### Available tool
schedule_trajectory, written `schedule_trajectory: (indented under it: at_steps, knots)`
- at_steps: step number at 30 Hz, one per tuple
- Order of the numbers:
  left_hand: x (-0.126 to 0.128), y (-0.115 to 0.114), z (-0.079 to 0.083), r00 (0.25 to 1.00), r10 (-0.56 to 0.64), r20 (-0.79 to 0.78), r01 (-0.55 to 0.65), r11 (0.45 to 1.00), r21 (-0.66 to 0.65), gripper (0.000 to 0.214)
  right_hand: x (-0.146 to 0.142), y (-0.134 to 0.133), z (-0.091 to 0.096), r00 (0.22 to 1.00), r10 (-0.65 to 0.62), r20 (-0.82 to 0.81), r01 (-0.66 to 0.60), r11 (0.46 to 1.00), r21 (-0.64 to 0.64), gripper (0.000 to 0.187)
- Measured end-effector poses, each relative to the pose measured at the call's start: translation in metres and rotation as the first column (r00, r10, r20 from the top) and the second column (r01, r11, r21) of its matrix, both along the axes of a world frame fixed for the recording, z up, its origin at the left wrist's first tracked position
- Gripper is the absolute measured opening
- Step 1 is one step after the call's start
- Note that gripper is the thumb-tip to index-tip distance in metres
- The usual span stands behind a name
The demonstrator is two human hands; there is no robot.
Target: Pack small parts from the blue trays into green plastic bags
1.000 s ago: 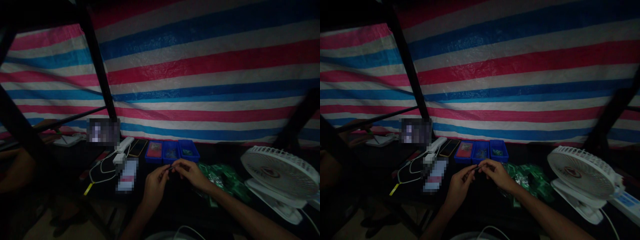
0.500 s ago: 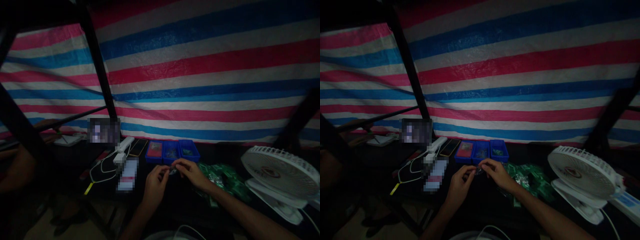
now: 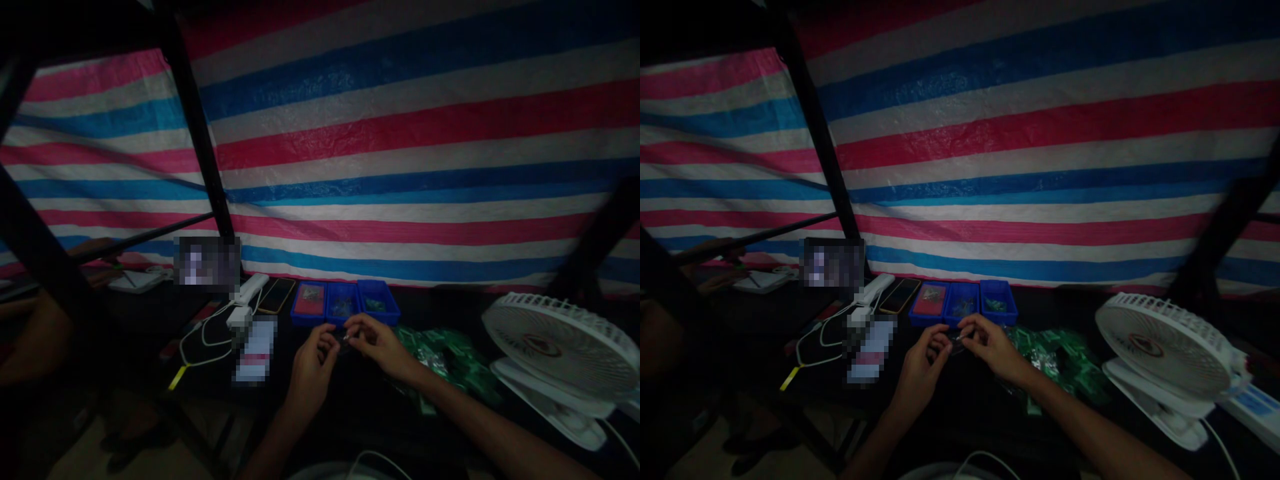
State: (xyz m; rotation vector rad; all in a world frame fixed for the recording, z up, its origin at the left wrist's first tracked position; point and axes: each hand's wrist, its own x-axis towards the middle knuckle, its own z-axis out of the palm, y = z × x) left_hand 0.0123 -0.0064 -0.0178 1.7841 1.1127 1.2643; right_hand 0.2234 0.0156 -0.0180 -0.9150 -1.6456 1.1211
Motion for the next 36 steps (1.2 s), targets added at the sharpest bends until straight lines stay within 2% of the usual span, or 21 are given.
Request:
schedule_trajectory:
  at_steps: [11,18,21,25,27,31,36]
  knots:
    - [0.000,-0.003,0.006,0.996,-0.003,-0.090,0.007,0.999,0.046,0.019,-0.001,-0.001,0.001,1.000,-0.007,0.023,0.007,1.000,0.007,0.039]
    - [-0.001,-0.004,0.005,0.995,0.019,-0.097,-0.019,1.000,0.006,0.025,0.001,-0.002,0.004,0.994,-0.030,0.105,0.025,0.999,0.047,0.037]
    - [-0.001,-0.004,0.005,0.997,0.022,-0.078,-0.021,1.000,0.013,0.025,0.002,-0.002,0.006,0.988,-0.041,0.148,0.024,0.993,0.115,0.035]
    - [-0.001,-0.005,0.006,0.999,0.005,-0.037,-0.005,1.000,0.002,0.024,0.003,-0.003,0.008,0.971,-0.121,0.208,0.068,0.967,0.245,0.033]
    - [-0.001,-0.006,0.007,1.000,-0.008,-0.015,0.008,1.000,-0.012,0.024,0.003,-0.003,0.009,0.971,-0.111,0.212,0.067,0.976,0.205,0.034]
    - [-0.002,-0.006,0.008,1.000,0.004,0.007,-0.004,1.000,-0.029,0.022,0.000,-0.005,0.011,0.991,-0.003,0.136,-0.005,0.998,0.059,0.037]
    - [-0.002,-0.006,0.010,0.999,-0.005,0.038,0.004,1.000,0.014,0.023,-0.002,-0.007,0.015,0.995,0.007,0.103,-0.012,0.999,0.050,0.039]
